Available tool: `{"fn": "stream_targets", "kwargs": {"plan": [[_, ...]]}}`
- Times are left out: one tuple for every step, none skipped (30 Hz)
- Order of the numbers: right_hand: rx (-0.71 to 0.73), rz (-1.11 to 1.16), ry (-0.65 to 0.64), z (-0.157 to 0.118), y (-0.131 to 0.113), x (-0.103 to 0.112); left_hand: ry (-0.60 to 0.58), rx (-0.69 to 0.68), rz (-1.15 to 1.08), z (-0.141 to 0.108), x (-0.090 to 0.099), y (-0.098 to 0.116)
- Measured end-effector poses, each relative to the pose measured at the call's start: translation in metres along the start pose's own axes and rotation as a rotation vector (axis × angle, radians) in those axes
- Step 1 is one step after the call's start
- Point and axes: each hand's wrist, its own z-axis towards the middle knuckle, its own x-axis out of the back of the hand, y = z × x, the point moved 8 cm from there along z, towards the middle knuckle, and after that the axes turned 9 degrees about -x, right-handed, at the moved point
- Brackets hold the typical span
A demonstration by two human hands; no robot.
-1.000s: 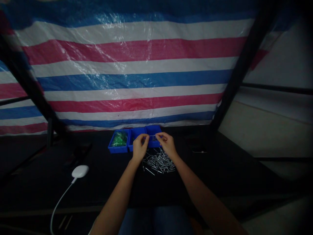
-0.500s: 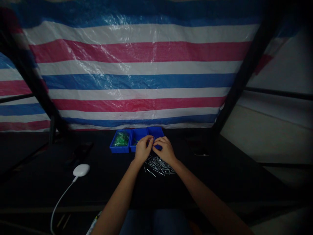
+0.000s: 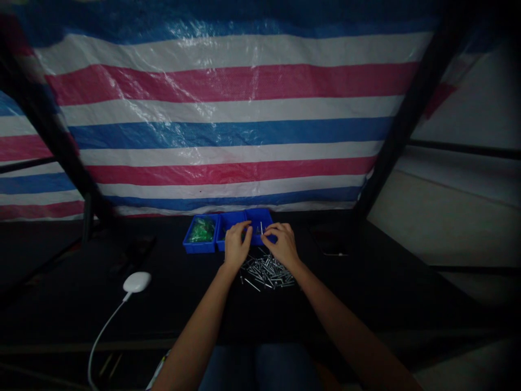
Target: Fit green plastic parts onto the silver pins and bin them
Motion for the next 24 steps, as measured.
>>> {"fn": "stream_targets", "kwargs": {"plan": [[-0.013, -0.009, 0.004, 0.001, 0.003, 0.0, 0.009, 0.002, -0.001, 0.0, 0.001, 0.0], [-0.023, -0.017, 0.007, 0.002, 0.005, 0.0, 0.018, 0.005, -0.003, 0.0, 0.001, 0.0], [-0.029, -0.025, 0.008, 0.002, 0.007, 0.0, 0.029, 0.009, -0.004, 0.0, 0.002, -0.001], [-0.031, -0.031, 0.007, 0.002, 0.007, 0.0, 0.04, 0.014, -0.006, 0.0, 0.003, -0.001], [-0.032, -0.036, 0.005, 0.002, 0.008, 0.0, 0.051, 0.018, -0.009, 0.0, 0.004, -0.001], [-0.029, -0.039, 0.001, 0.002, 0.007, 0.0, 0.064, 0.023, -0.014, 0.0, 0.005, -0.001], [-0.025, -0.041, -0.004, 0.002, 0.006, -0.001, 0.075, 0.028, -0.02, 0.0, 0.006, -0.002], [-0.019, -0.042, -0.008, 0.002, 0.005, 0.0, 0.086, 0.033, -0.027, -0.001, 0.007, -0.002], [-0.011, -0.041, -0.013, 0.002, 0.003, 0.0, 0.095, 0.037, -0.035, -0.001, 0.008, -0.002], [0.0, -0.04, -0.019, 0.002, 0.0, 0.001, 0.105, 0.042, -0.043, -0.001, 0.009, -0.003], [0.014, -0.037, -0.026, 0.001, -0.002, 0.002, 0.114, 0.047, -0.05, -0.001, 0.01, -0.004], [0.03, -0.034, -0.033, 0.001, -0.006, 0.003, 0.121, 0.051, -0.057, -0.001, 0.01, -0.004], [0.047, -0.032, -0.042, 0.001, -0.009, 0.004, 0.129, 0.056, -0.064, -0.001, 0.011, -0.005], [0.062, -0.031, -0.058, 0.0, -0.011, 0.005, 0.138, 0.061, -0.069, -0.001, 0.011, -0.006], [0.073, -0.032, -0.082, -0.001, -0.013, 0.004, 0.145, 0.066, -0.074, -0.001, 0.011, -0.006], [0.075, -0.038, -0.115, -0.001, -0.014, 0.003, 0.152, 0.07, -0.079, -0.001, 0.011, -0.007], [0.067, -0.051, -0.159, -0.003, -0.014, 0.0, 0.157, 0.073, -0.083, -0.002, 0.011, -0.008], [0.051, -0.074, -0.212, -0.004, -0.013, -0.004, 0.158, 0.075, -0.087, -0.002, 0.011, -0.008], [0.031, -0.107, -0.269, -0.006, -0.01, -0.009, 0.156, 0.075, -0.091, -0.002, 0.011, -0.008], [0.01, -0.148, -0.323, -0.008, -0.008, -0.014, 0.152, 0.074, -0.095, -0.002, 0.01, -0.009], [-0.009, -0.195, -0.368, -0.009, -0.005, -0.018, 0.148, 0.073, -0.096, -0.002, 0.009, -0.009], [-0.024, -0.242, -0.402, -0.011, -0.002, -0.022, 0.147, 0.073, -0.096, -0.002, 0.009, -0.009], [-0.037, -0.286, -0.423, -0.012, 0.001, -0.024, 0.145, 0.073, -0.095, -0.002, 0.009, -0.009], [-0.047, -0.323, -0.434, -0.012, 0.003, -0.025, 0.146, 0.074, -0.094, -0.003, 0.009, -0.009]]}}
